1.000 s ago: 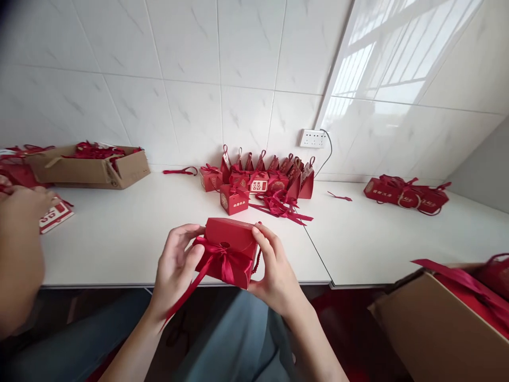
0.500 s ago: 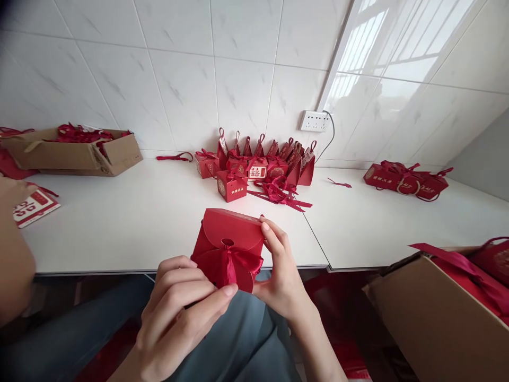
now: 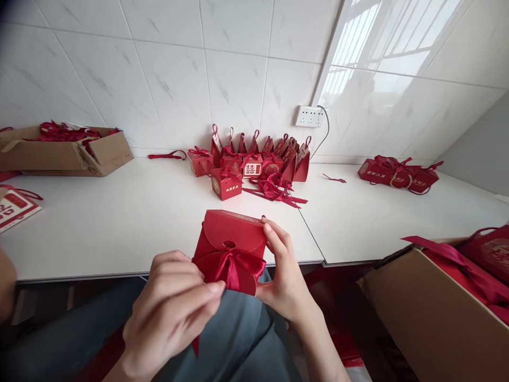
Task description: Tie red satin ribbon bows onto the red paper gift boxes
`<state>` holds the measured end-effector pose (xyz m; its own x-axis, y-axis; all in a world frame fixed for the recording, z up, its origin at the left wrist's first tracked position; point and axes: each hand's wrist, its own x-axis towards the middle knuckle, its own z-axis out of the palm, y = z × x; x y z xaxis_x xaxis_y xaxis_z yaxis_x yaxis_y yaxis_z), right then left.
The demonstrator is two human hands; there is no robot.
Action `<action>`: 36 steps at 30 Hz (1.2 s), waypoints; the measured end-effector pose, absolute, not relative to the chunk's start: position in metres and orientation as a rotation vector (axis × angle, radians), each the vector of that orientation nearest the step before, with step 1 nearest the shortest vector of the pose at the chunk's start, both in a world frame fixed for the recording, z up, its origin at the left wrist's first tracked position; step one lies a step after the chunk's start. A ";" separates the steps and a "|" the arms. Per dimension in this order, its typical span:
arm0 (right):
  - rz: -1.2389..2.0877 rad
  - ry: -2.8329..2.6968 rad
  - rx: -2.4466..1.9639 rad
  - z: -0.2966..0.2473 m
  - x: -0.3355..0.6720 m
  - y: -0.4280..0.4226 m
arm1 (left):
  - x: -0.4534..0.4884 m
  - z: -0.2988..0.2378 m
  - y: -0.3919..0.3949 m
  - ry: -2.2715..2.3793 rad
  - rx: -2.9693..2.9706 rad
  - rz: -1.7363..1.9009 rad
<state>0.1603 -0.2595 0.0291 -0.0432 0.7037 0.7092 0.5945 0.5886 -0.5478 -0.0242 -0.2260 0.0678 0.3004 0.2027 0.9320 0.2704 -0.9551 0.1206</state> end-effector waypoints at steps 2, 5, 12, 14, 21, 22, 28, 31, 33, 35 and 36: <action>0.120 -1.734 -1.134 0.029 0.167 -0.264 | -0.024 0.062 -0.209 -0.591 -2.505 -1.921; 0.063 -1.739 -1.288 0.028 0.185 -0.277 | -0.019 0.052 -0.177 -1.055 -2.571 -1.881; -0.145 -1.521 -1.795 0.033 0.237 -0.345 | 0.045 0.023 -0.146 -1.005 -3.151 -1.258; -0.183 -1.421 -1.884 0.040 0.247 -0.374 | 0.065 0.004 -0.144 -0.787 -3.221 -1.084; -0.525 -0.901 -2.072 0.082 0.260 -0.485 | 0.089 -0.063 -0.129 -0.409 -3.105 -0.528; -0.614 -0.788 -2.083 0.089 0.262 -0.499 | 0.089 -0.066 -0.127 -0.402 -3.077 -0.533; -0.751 -0.178 -1.953 0.124 0.294 -0.566 | 0.087 -0.066 -0.123 -0.324 -2.937 -0.633; -0.534 -0.004 -1.813 0.130 0.312 -0.586 | 0.087 -0.066 -0.122 -0.305 -2.951 -0.681; -0.388 0.018 -1.757 0.127 0.316 -0.591 | 0.087 -0.066 -0.121 -0.304 -2.976 -0.708; -0.211 -0.038 -1.678 0.119 0.314 -0.590 | 0.088 -0.068 -0.120 -0.285 -3.000 -0.779; -0.122 -0.093 -1.636 0.115 0.311 -0.587 | 0.088 -0.070 -0.119 -0.270 -3.009 -0.840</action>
